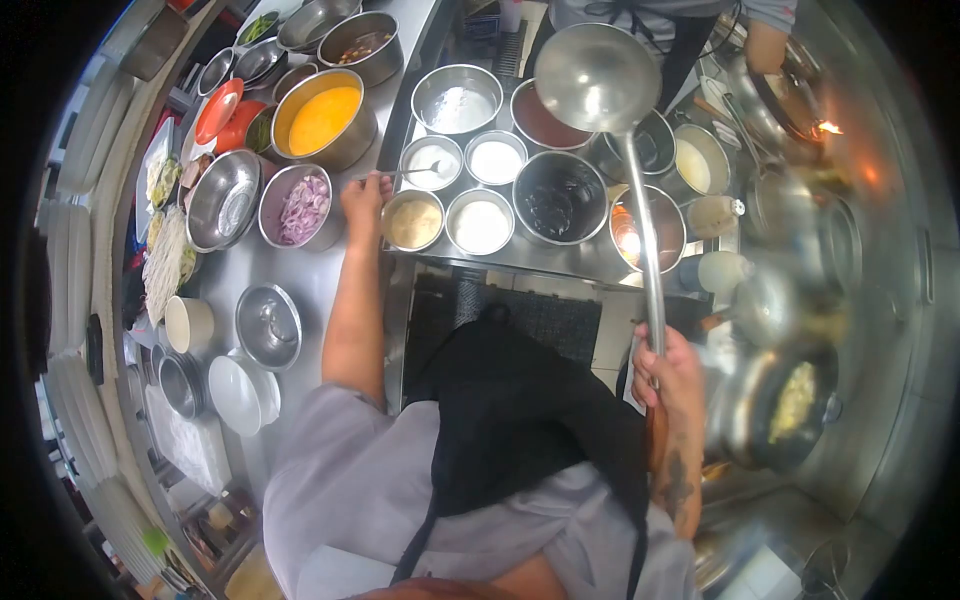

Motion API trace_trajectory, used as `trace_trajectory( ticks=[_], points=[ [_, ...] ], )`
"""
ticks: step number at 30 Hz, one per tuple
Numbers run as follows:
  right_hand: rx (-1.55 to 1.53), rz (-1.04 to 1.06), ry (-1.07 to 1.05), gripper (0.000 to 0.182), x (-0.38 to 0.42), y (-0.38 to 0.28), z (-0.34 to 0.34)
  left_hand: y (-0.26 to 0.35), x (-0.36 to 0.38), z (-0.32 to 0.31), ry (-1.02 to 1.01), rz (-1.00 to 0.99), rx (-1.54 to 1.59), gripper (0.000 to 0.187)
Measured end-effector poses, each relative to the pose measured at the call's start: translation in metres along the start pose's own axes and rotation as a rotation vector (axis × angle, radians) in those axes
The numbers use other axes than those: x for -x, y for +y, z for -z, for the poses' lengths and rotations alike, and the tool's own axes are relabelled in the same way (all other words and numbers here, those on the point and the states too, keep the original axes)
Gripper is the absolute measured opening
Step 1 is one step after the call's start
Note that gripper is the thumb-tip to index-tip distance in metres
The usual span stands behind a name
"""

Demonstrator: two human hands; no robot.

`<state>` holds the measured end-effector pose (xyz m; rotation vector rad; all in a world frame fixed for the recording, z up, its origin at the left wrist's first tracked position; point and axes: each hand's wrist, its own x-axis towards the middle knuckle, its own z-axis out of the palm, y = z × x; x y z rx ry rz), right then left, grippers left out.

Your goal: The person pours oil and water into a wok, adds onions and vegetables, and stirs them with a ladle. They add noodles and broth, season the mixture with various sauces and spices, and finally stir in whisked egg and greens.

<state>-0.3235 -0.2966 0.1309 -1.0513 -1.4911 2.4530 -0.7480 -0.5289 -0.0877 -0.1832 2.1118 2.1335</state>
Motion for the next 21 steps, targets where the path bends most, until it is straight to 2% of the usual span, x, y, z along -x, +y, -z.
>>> trace_trajectory(
  ticks=[3,5,8,11,15,21],
  points=[
    [0.047,-0.039,-0.082,0.038,-0.026,-0.009,-0.017,0.015,0.002,0.005,0.002,0.012,0.063,0.024],
    [0.130,-0.086,-0.066,0.040,-0.045,-0.004,-0.027,0.032,0.005,-0.001,0.003,-0.008,0.143,0.023],
    [0.140,-0.169,-0.104,0.038,-0.071,0.002,-0.045,0.073,0.014,-0.014,-0.041,-0.142,0.202,0.021],
    [0.048,-0.289,-0.163,0.038,-0.080,0.002,-0.050,0.109,0.039,-0.013,0.122,-0.765,-0.495,0.017],
    [-0.056,-0.323,-0.228,0.035,-0.076,-0.003,-0.050,0.121,0.085,0.012,0.108,-0.729,-0.558,0.014],
    [0.016,-0.217,-0.213,0.034,-0.072,-0.011,-0.046,0.051,0.103,0.027,0.006,-0.821,-0.725,0.012]
  ],
)
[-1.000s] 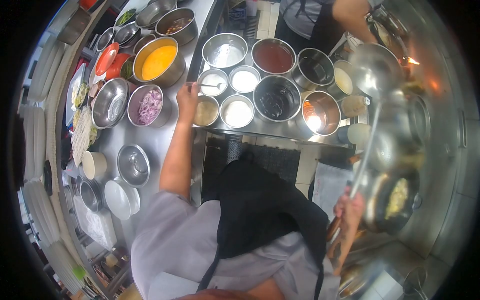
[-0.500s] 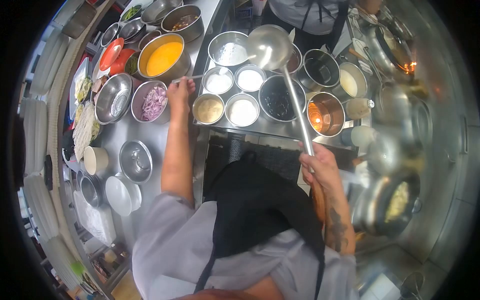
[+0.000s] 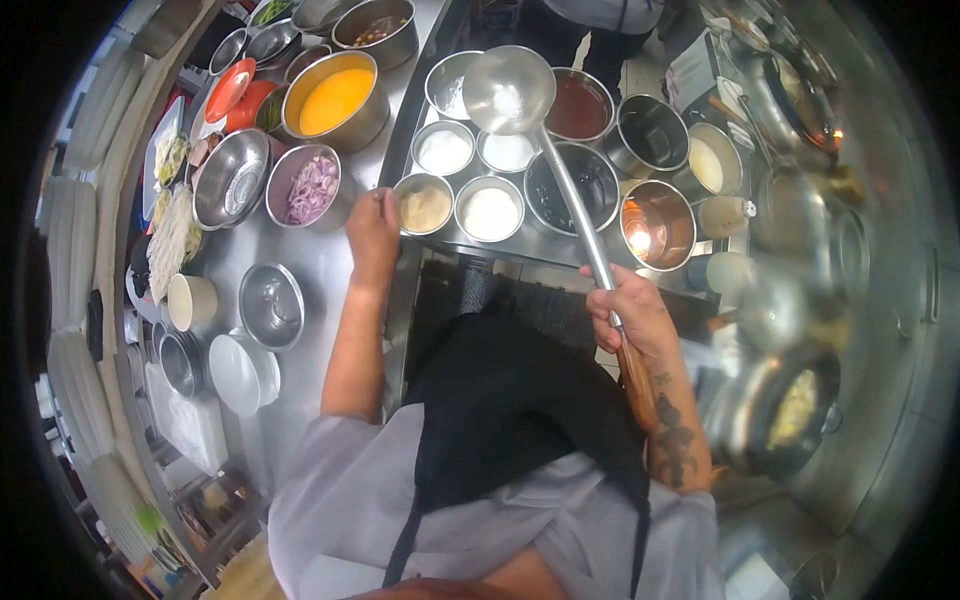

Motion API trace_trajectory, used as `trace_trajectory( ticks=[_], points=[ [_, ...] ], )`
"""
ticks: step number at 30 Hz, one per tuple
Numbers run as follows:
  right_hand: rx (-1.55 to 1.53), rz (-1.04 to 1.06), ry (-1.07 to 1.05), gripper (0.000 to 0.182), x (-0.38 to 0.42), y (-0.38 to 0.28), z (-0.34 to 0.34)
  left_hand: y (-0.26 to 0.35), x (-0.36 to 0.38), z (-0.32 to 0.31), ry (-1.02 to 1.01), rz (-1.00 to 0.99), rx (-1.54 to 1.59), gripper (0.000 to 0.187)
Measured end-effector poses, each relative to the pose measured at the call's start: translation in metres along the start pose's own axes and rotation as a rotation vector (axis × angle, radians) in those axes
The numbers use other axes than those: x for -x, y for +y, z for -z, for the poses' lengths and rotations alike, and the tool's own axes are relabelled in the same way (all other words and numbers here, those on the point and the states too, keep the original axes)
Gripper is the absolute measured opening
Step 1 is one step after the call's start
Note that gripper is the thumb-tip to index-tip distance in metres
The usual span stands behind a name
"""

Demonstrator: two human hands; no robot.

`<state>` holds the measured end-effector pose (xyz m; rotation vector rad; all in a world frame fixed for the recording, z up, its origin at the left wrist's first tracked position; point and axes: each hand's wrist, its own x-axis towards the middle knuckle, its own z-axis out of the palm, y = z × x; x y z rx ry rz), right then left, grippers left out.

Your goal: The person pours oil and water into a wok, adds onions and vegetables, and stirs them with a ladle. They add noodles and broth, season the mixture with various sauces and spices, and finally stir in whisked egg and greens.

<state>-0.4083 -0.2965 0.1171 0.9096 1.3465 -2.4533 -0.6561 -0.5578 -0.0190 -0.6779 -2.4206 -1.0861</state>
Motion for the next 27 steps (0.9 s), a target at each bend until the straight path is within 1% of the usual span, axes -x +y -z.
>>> trace_trajectory(
  ticks=[2,3,5,11,15,21,24,27],
  points=[
    [0.047,0.028,0.030,0.035,0.000,0.000,0.000,-0.009,0.006,-0.016,-0.037,-0.029,-0.014,0.010],
    [0.040,0.028,0.022,0.035,0.002,0.000,0.000,-0.008,0.008,-0.021,-0.055,0.047,0.031,0.009],
    [0.027,0.028,0.010,0.037,0.008,-0.004,0.000,-0.011,0.010,-0.027,-0.046,0.066,0.061,0.010],
    [0.114,0.057,0.013,0.038,0.014,-0.003,0.000,-0.016,0.011,-0.035,-0.060,0.097,0.086,0.012],
    [0.114,0.058,0.022,0.039,0.015,-0.003,0.000,-0.014,0.011,-0.033,-0.106,0.133,0.114,0.013],
    [0.117,0.057,0.011,0.039,0.015,-0.002,0.002,-0.007,0.014,-0.024,-0.086,0.161,0.178,0.014],
    [0.122,0.048,0.018,0.039,0.016,-0.002,0.002,-0.006,0.015,-0.018,-0.136,0.244,0.206,0.014],
    [0.123,0.040,0.014,0.039,0.016,-0.001,0.003,-0.006,0.016,-0.016,-0.135,0.244,0.209,0.015]
  ],
)
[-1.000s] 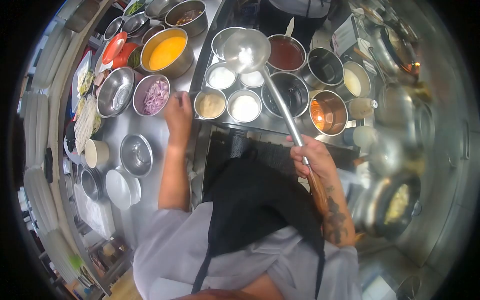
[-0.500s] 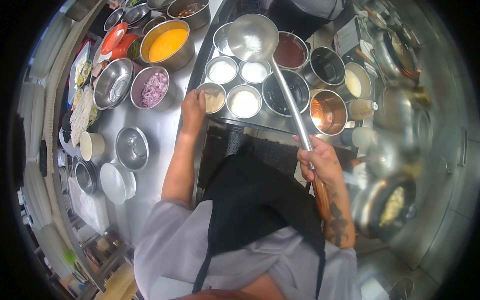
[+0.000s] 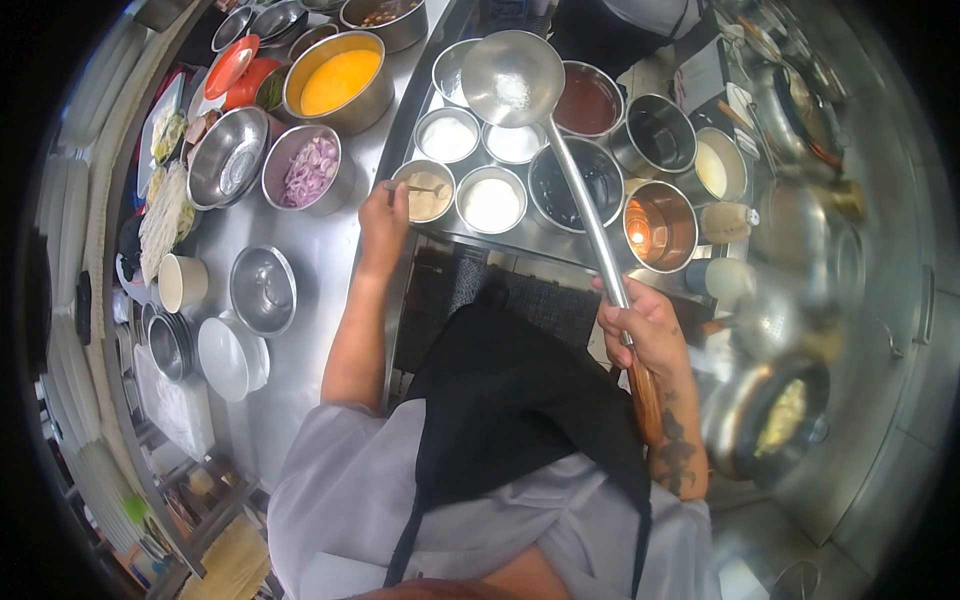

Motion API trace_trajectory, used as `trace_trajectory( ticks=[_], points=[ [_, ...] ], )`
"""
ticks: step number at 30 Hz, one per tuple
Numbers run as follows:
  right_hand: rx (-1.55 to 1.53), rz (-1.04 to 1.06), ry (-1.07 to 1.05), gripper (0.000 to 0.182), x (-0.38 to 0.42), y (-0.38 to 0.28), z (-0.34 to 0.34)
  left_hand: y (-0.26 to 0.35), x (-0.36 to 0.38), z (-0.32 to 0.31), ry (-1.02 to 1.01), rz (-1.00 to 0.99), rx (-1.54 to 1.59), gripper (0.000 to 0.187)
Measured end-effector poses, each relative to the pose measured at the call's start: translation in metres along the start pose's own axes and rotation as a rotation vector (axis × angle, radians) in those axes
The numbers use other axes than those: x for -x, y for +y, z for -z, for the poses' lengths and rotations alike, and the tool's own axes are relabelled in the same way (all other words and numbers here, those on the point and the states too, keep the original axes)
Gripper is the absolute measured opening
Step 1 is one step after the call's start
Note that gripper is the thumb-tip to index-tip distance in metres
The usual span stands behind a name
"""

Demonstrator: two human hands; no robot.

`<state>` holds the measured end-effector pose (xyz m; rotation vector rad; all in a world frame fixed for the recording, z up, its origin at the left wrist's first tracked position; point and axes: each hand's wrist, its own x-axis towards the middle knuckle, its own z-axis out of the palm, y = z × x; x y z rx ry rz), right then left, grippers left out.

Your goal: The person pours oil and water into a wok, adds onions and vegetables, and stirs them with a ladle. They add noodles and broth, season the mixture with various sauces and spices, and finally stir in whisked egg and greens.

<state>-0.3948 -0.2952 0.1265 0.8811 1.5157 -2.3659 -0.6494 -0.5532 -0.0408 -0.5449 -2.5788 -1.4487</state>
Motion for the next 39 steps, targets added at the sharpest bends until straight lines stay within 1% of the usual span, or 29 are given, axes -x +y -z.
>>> trace_trajectory(
  ticks=[6,9,12,15,18,21,23,24,27,29,31,33,35,36,39],
  points=[
    [-0.005,-0.004,-0.005,0.038,0.003,0.004,0.003,0.003,0.003,0.003,0.005,0.021,0.047,0.016],
    [-0.001,-0.009,-0.006,0.038,0.006,0.004,0.004,0.004,0.006,0.006,0.000,-0.012,0.020,0.017],
    [-0.011,-0.008,-0.012,0.038,0.009,0.005,0.004,0.000,0.008,0.007,-0.024,-0.006,0.003,0.017],
    [-0.006,-0.006,-0.011,0.038,0.014,0.006,0.004,0.002,0.011,0.008,0.014,-0.028,0.046,0.017],
    [0.008,0.001,-0.017,0.038,0.018,0.006,0.005,-0.005,0.016,0.011,0.057,0.084,0.051,0.018],
    [0.005,0.002,-0.022,0.038,0.021,0.008,0.006,-0.032,0.021,0.009,0.079,0.198,0.114,0.018],
    [-0.011,0.005,-0.032,0.038,0.023,0.010,0.008,-0.059,0.026,0.003,0.119,0.295,0.257,0.018],
    [-0.025,0.000,-0.032,0.038,0.024,0.011,0.008,-0.059,0.026,0.005,0.139,0.343,0.328,0.018],
    [-0.057,-0.014,-0.043,0.038,0.027,0.012,0.010,-0.057,0.026,0.013,0.169,0.626,0.473,0.020],
    [-0.065,-0.026,-0.063,0.037,0.028,0.013,0.012,-0.053,0.026,0.021,0.199,0.692,0.527,0.020],
    [-0.011,-0.068,-0.048,0.038,0.027,0.016,0.014,-0.048,0.023,0.029,0.244,0.767,0.601,0.020],
    [0.019,-0.114,-0.047,0.038,0.024,0.021,0.017,-0.039,0.014,0.036,0.226,0.704,0.657,0.021],
    [0.022,-0.166,-0.058,0.038,0.018,0.031,0.017,-0.001,0.000,0.046,0.243,0.616,0.741,0.021],
    [0.078,-0.194,-0.060,0.037,0.015,0.034,0.017,0.017,-0.005,0.047,0.258,0.548,0.691,0.018],
    [0.014,-0.211,-0.092,0.037,0.011,0.041,0.018,0.047,-0.008,0.054,0.297,0.090,0.021,0.017]
  ],
)
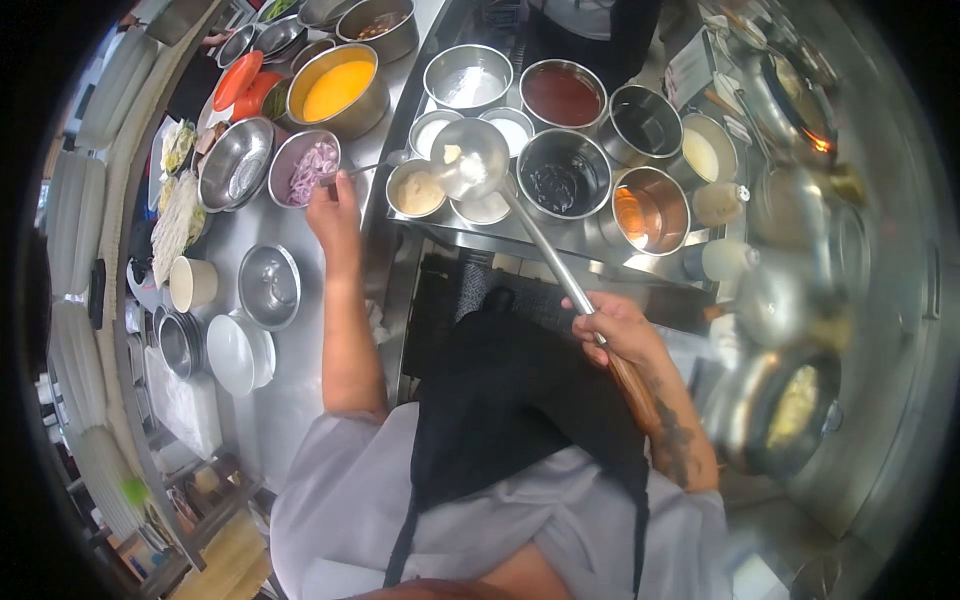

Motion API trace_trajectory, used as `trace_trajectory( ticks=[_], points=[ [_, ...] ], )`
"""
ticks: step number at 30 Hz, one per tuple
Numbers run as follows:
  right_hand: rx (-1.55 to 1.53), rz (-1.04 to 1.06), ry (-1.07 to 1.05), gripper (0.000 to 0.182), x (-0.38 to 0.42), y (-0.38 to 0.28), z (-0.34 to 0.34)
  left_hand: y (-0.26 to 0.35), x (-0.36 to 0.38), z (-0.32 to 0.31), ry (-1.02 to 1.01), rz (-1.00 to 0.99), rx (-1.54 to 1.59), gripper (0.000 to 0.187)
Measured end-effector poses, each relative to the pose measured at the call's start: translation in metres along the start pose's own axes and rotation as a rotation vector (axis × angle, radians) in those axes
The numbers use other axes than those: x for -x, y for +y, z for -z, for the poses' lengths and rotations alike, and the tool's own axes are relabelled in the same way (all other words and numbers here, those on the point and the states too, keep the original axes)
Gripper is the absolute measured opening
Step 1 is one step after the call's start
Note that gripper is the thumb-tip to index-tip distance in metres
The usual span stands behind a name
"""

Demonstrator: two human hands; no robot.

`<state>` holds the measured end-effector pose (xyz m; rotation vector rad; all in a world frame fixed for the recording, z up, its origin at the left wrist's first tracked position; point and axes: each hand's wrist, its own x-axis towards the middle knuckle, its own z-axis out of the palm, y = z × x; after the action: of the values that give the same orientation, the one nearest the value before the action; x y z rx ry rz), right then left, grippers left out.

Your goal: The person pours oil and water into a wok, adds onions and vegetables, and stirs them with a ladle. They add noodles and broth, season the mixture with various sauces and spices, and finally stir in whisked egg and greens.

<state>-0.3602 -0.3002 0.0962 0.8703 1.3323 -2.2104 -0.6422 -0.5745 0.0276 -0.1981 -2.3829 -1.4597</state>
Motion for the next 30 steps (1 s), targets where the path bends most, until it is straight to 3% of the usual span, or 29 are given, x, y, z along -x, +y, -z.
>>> trace_trajectory(
  ticks=[6,15,30],
  points=[
    [-0.046,0.074,0.038,0.035,0.011,-0.005,0.006,0.005,0.039,-0.039,-0.180,-0.038,0.053,0.017],
    [-0.095,0.199,0.169,0.035,0.031,-0.013,0.011,-0.019,0.076,-0.121,-0.296,-0.304,0.049,0.011],
    [-0.129,0.215,0.131,0.039,0.048,-0.003,0.021,-0.027,0.085,-0.108,-0.421,-0.110,0.089,0.016]
  ],
)
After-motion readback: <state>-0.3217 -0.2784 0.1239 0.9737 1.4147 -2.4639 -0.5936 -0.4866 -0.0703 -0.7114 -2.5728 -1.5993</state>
